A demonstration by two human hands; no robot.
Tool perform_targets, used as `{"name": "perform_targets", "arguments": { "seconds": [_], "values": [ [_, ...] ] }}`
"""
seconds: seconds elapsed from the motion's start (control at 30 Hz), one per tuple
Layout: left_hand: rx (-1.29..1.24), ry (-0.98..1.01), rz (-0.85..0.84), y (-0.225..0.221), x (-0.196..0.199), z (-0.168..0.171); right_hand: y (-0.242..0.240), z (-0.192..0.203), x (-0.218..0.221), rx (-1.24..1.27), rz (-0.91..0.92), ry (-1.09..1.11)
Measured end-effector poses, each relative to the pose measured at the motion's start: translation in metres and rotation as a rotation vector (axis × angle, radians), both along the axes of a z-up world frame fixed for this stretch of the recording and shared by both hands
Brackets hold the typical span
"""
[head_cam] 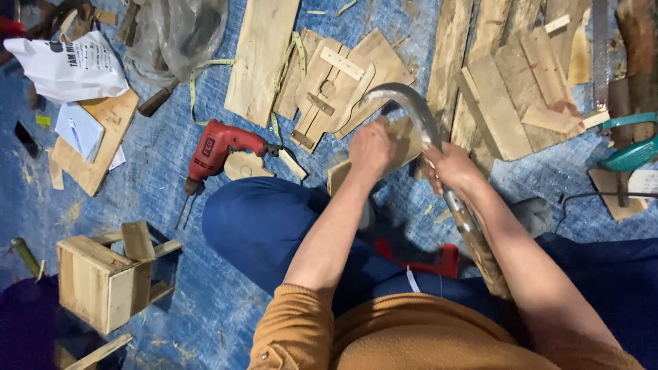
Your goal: A person is sitting on the floor using a curved hand tool to carve and shape small pieces of wood.
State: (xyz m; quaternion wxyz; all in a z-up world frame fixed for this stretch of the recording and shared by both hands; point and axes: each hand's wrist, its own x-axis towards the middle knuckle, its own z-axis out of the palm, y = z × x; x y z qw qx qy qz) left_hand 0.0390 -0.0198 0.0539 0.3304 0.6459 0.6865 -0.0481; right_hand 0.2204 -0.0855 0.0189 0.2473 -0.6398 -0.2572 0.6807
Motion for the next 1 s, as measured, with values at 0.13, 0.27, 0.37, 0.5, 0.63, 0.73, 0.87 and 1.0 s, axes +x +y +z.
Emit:
{"name": "perform_targets", "arguments": {
  "seconds": [0.13, 0.27, 0.37, 0.5, 0.63, 0.73, 0.87, 1.0],
  "values": [
    [0.022, -0.016, -0.015, -0.004, 0.008, -0.011, -0.005, 0.024, 0.007, -0.035, -0.046, 0.033],
    [0.028, -0.037, -0.028, 0.001, 0.006, -0.007, 0.013, 0.001, 0.007, -0.012, 0.009, 0.044],
    [0.059, -0.022, -0.042, -0.008, 0.011, 0.007, 0.021, -0.010, -0.001, 0.042, 0.019, 0.034],
    [0.045, 0.010, 0.015, 0.003, 0.001, -0.011, 0.012, 0.011, -0.004, 0.046, 0.030, 0.006],
    [0.018, 0.022, -0.007, -0.007, 0.005, 0.017, -0.015, 0.022, 0.005, -0.023, -0.018, 0.015],
    [0.061, 0.003, -0.014, -0.005, 0.005, 0.010, -0.004, 0.020, 0.006, -0.078, -0.002, 0.065],
    [-0.043, -0.067, 0.091, -0.007, 0.006, 0.014, 0.005, 0.018, 0.003, -0.097, 0.002, 0.079],
    [0.139, -0.053, -0.034, -0.010, 0.007, -0.013, 0.034, -0.015, 0.007, 0.034, 0.113, 0.000]
  ]
}}
